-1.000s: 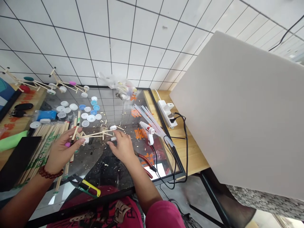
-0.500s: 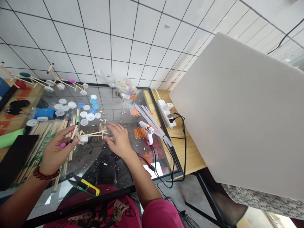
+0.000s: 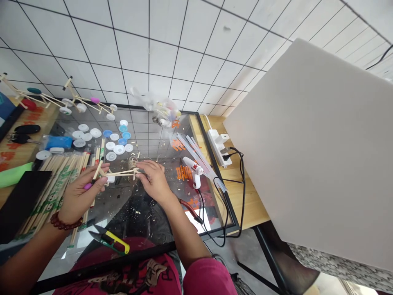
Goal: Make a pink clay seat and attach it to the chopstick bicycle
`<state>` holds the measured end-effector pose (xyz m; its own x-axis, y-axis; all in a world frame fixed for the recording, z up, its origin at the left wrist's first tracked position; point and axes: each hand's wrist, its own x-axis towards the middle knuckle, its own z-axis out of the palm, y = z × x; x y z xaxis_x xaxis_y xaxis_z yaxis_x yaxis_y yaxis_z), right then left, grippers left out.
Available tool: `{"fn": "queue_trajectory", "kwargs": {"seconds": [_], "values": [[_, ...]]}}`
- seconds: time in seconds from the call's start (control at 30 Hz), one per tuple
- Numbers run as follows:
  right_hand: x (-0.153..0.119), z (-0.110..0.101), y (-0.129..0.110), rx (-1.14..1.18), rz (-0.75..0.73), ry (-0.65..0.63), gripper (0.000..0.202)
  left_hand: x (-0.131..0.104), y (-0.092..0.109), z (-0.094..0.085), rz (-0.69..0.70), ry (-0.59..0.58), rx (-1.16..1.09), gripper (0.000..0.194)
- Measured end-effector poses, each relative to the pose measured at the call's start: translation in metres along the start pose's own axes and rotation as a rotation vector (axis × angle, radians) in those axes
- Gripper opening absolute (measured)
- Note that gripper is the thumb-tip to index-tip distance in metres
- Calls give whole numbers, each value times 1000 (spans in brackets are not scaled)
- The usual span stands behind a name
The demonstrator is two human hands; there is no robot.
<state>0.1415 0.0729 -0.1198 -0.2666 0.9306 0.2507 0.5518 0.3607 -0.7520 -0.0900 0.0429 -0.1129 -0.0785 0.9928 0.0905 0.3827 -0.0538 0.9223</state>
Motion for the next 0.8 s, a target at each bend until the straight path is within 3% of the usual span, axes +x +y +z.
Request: {"fn": "queue_trajectory", "kwargs": {"seconds": [0.37, 0.8], "values": [[3, 6, 3, 129, 92, 32, 14, -1, 3, 2, 14, 24, -44, 25], [3, 5, 3, 124, 81, 33, 11, -1, 4, 4, 19, 15, -11, 28]]}}
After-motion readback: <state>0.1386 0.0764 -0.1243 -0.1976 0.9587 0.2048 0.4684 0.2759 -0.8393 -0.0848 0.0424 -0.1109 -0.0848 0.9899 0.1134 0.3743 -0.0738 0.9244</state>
